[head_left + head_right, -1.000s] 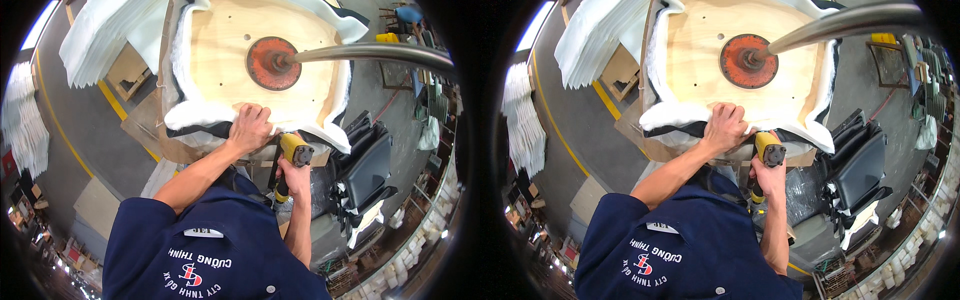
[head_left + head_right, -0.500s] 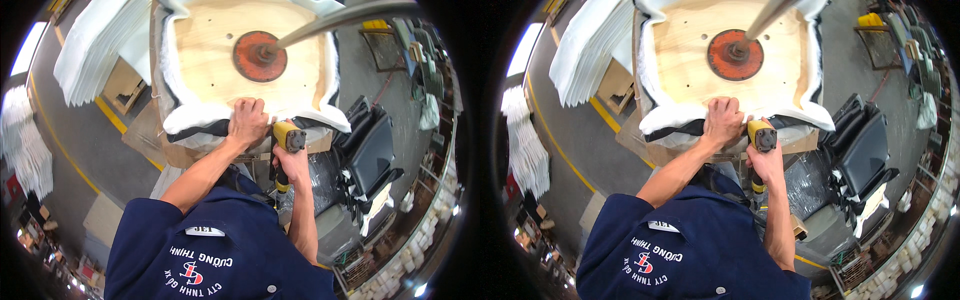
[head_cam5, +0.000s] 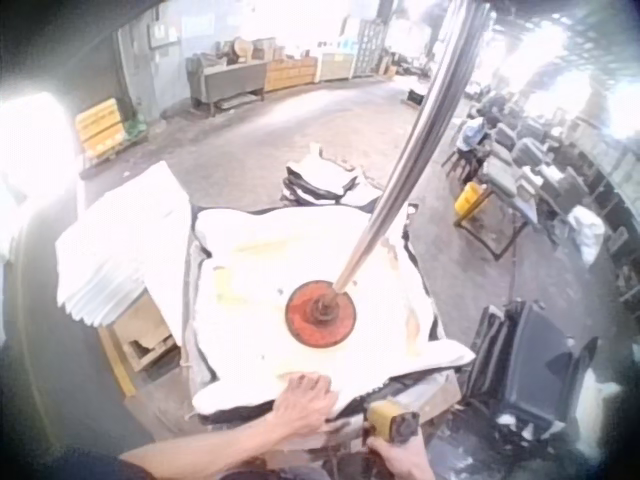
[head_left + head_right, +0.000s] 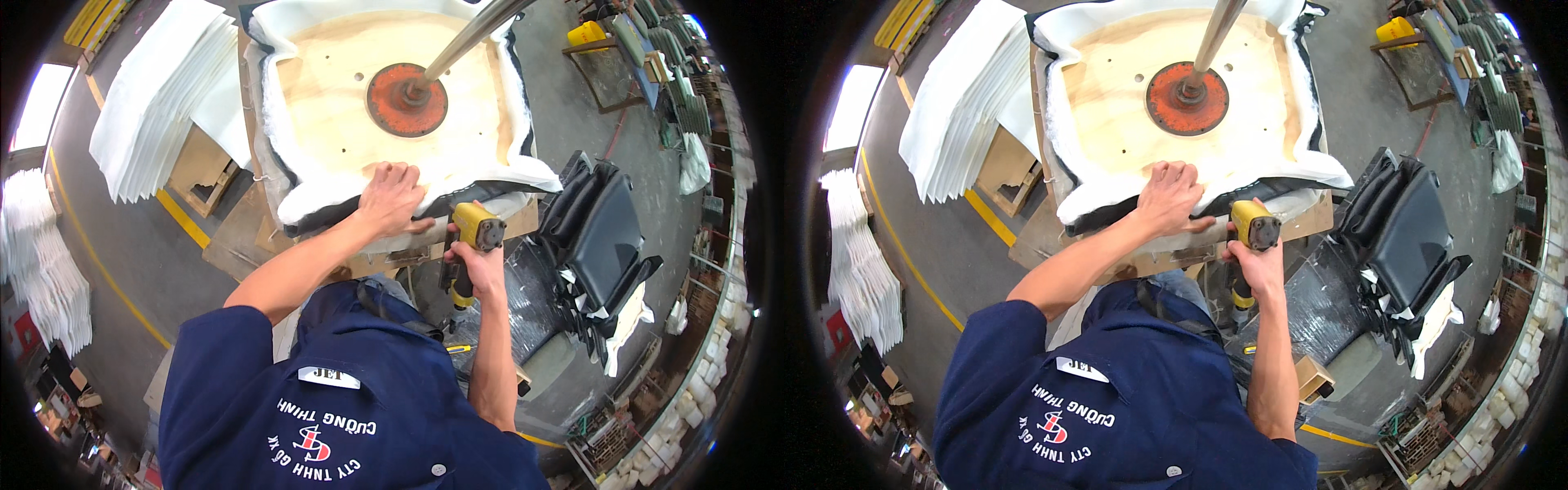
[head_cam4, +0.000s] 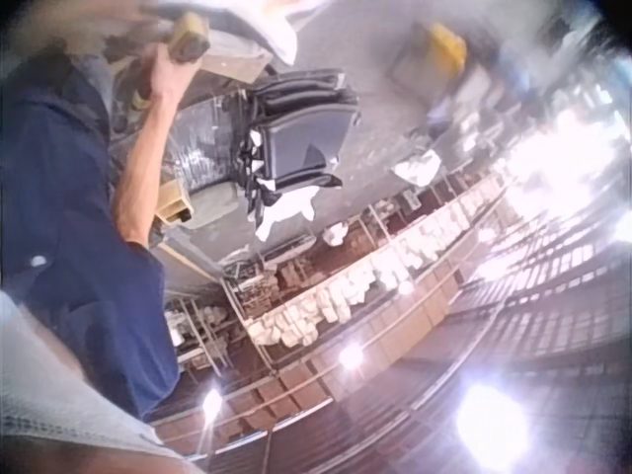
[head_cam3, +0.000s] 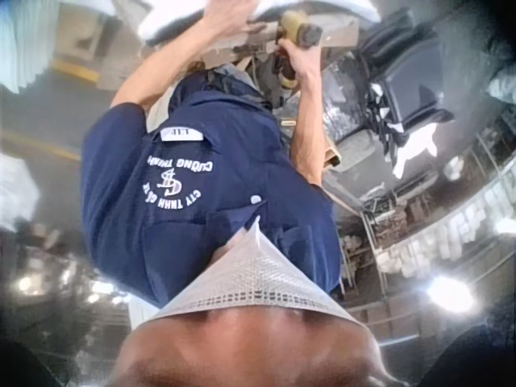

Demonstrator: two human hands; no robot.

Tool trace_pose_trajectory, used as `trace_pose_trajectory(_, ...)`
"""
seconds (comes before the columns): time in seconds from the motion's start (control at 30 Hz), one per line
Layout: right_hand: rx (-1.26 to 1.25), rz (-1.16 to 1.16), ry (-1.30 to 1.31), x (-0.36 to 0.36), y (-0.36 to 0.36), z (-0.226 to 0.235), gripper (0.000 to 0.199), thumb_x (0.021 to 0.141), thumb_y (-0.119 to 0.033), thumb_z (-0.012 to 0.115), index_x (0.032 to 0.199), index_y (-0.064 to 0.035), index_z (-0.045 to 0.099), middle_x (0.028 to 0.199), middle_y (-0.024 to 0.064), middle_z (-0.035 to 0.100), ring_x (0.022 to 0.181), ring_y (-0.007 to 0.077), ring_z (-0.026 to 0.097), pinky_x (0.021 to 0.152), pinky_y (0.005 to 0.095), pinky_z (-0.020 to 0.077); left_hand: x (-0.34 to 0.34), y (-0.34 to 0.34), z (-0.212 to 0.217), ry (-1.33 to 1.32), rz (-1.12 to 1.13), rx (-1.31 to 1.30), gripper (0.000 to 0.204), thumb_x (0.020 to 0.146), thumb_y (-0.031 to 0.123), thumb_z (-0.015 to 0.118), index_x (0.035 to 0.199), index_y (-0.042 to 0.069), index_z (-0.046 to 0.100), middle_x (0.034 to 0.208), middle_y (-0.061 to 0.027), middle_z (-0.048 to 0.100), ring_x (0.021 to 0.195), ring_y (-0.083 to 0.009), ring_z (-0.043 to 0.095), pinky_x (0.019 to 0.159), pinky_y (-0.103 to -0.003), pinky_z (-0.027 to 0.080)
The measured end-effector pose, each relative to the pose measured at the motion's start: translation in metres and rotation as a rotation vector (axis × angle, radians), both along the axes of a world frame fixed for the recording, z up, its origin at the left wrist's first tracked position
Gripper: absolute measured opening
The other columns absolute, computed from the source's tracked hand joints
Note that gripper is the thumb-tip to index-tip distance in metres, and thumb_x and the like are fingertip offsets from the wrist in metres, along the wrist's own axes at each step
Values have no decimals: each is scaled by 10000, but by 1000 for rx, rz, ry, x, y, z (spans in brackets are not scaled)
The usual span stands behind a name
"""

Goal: The person places a white fabric sheet over a wooden chair base, pulls the fabric taut around the edges, and uses a yellow staple gun to secure the fabric to the underside of the base. The person works around the perimeter, repeatedly pulling and stapling to attach the fabric.

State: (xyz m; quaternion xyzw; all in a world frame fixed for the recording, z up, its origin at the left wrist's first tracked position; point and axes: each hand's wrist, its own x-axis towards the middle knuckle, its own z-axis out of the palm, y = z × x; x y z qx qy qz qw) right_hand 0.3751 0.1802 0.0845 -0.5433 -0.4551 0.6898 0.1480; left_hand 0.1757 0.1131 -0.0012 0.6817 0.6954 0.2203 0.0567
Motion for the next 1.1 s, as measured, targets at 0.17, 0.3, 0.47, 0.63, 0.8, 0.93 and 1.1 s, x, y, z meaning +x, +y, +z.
trace_pose_trajectory(0.17,0,106,-32,1,-3,4,862,810,150,611,1586,-125,356,1091,116,678,639,125,609,561,268,525,5,2,-21,21,26,164,371,787,465,760,816,96,734,1036,-53,592,1092,-253,492,946,-456,335)
trace_pose_trajectory(0.3,-49,151,-101,-19,1,11,860,804,150,602,1584,-117,357,1093,116,681,629,116,602,548,261,510,7,0,-25,-19,119,173,309,767,411,791,766,107,733,1029,-40,596,1087,-244,491,935,-456,337)
trace_pose_trajectory(0.47,-47,190,-205,-35,5,16,822,805,111,605,1567,-88,371,1000,102,675,594,127,593,524,284,506,12,0,-20,-103,172,129,283,770,370,791,742,94,740,1041,-51,604,1073,-258,513,933,-461,378)
trace_pose_trajectory(0.63,18,283,-281,-49,14,15,793,814,93,595,1559,-57,370,847,70,625,567,128,581,508,290,493,13,2,-21,-113,217,96,258,777,353,789,753,99,750,1020,-38,588,1068,-249,506,918,-461,379)
trace_pose_trajectory(0.8,-81,165,-151,-36,8,19,825,798,111,599,1567,-83,371,1016,119,675,614,134,604,526,286,507,12,6,-21,-76,241,156,257,791,363,782,741,115,739,1004,-25,581,1070,-240,498,928,-458,359)
trace_pose_trajectory(0.93,-73,194,-163,-39,6,16,819,800,112,589,1565,-90,376,1052,124,680,608,136,602,528,286,510,14,6,-22,-83,241,146,252,788,341,777,735,98,737,1011,-47,583,1061,-251,509,908,-449,379)
trace_pose_trajectory(1.1,43,289,-289,-47,5,14,781,816,83,578,1556,-79,388,924,90,657,581,141,595,530,298,508,13,7,-19,-83,206,83,261,795,343,761,725,94,730,1007,-57,585,1059,-254,520,913,-447,383)
